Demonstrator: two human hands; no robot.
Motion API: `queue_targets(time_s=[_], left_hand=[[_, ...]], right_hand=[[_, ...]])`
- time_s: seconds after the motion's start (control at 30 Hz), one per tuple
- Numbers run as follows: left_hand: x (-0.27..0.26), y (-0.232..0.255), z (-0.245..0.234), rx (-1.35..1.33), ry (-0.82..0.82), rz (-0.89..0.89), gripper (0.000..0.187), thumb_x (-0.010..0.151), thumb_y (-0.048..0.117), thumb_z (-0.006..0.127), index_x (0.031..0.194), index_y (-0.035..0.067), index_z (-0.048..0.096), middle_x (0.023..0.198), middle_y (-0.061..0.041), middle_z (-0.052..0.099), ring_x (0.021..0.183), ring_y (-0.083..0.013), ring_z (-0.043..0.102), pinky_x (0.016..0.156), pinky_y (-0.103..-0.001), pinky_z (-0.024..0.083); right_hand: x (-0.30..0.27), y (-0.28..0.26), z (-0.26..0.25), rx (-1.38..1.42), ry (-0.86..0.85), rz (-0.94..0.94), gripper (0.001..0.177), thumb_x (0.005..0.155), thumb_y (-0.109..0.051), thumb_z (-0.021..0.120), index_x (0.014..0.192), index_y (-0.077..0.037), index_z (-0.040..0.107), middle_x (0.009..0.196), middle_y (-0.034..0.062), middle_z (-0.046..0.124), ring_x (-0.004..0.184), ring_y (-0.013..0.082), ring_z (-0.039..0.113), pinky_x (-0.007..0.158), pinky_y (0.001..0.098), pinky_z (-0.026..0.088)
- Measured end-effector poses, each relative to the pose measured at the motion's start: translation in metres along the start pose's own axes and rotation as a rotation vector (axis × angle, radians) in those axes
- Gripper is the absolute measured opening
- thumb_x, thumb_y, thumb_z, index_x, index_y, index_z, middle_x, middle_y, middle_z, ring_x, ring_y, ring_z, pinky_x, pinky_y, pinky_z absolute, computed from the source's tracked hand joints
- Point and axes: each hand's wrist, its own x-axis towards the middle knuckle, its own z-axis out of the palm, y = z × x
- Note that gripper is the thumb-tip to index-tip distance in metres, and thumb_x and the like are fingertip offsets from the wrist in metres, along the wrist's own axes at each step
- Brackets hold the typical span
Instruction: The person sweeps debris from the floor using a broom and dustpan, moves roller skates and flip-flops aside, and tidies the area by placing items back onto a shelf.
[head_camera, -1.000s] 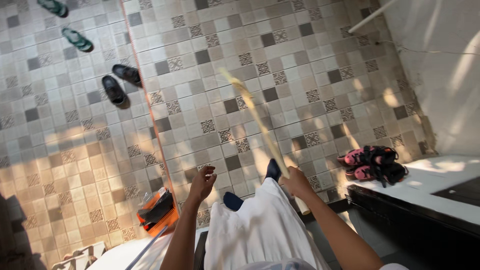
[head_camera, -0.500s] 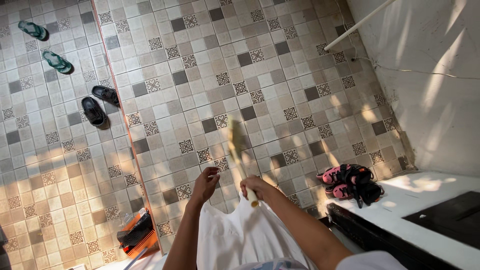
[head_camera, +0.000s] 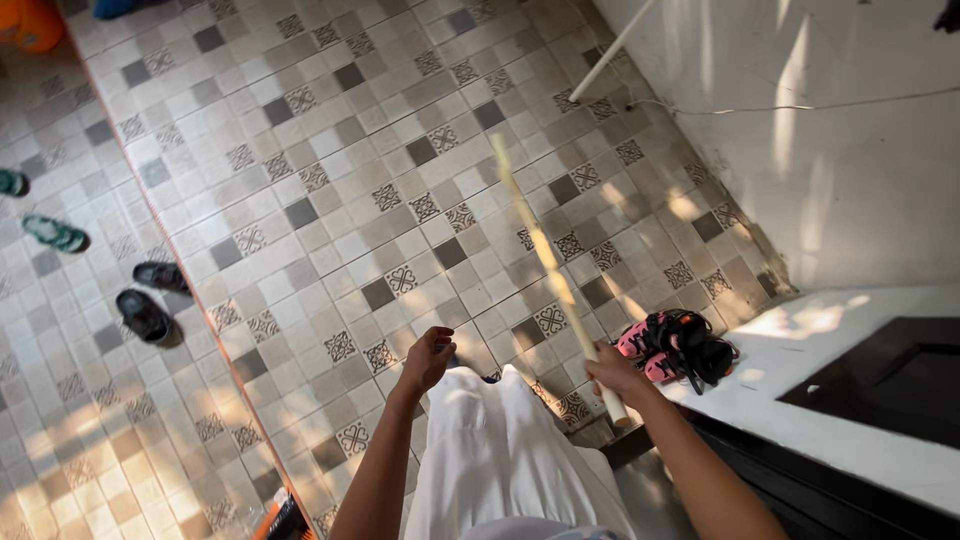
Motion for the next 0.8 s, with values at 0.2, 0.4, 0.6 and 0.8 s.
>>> queue_targets(time_s=[0.2, 0.4, 0.6, 0.8], left_hand=[[0.046, 0.017, 0.005, -0.002, -0.043, 0.081, 0.037, 0.094, 0.024, 0.066, 0.125, 0.006, 0.064, 0.116, -0.014, 0.075, 0.105, -0.0262, 0.073, 0.088, -0.035, 0.058], [0.096, 0.033, -0.026, 0.055, -0.031, -0.018, 0.038, 0.093, 0.025, 0.067, 0.127, 0.007, 0.064, 0.118, -0.014, 0.074, 0.103, -0.0268, 0.074, 0.085, -0.036, 0.059], [0.182, 0.076, -0.045, 0.079, -0.042, 0.047, 0.038, 0.093, 0.025, 0.067, 0.127, 0.007, 0.064, 0.115, -0.014, 0.075, 0.098, -0.0266, 0.075, 0.084, -0.036, 0.059], [0.254, 0.130, -0.064, 0.085, -0.068, 0.133, 0.037, 0.094, 0.024, 0.067, 0.126, 0.006, 0.063, 0.118, -0.013, 0.073, 0.099, -0.0249, 0.074, 0.083, -0.035, 0.059]], right_hand=[[0.089, -0.005, -0.036, -0.416, 0.468, -0.144, 0.044, 0.084, -0.016, 0.074, 0.110, 0.014, 0.056, 0.090, 0.0269, 0.068, 0.066, 0.0263, 0.066, 0.052, 0.0388, 0.053], [0.164, -0.055, 0.013, 0.051, -0.102, -0.166, 0.063, 0.081, -0.006, 0.078, 0.127, 0.009, 0.038, 0.094, 0.0123, 0.064, 0.073, 0.0157, 0.064, 0.049, 0.0355, 0.052], [0.161, -0.147, 0.109, 0.204, -0.438, 0.049, 0.018, 0.084, -0.002, 0.061, 0.100, 0.004, 0.054, 0.066, 0.0077, 0.053, 0.045, 0.0159, 0.052, 0.036, 0.0321, 0.045], [0.142, -0.235, 0.044, 0.385, -0.389, 0.051, 0.014, 0.088, -0.009, 0.066, 0.099, -0.006, 0.058, 0.062, -0.0013, 0.052, 0.042, 0.0083, 0.046, 0.035, 0.0263, 0.037]])
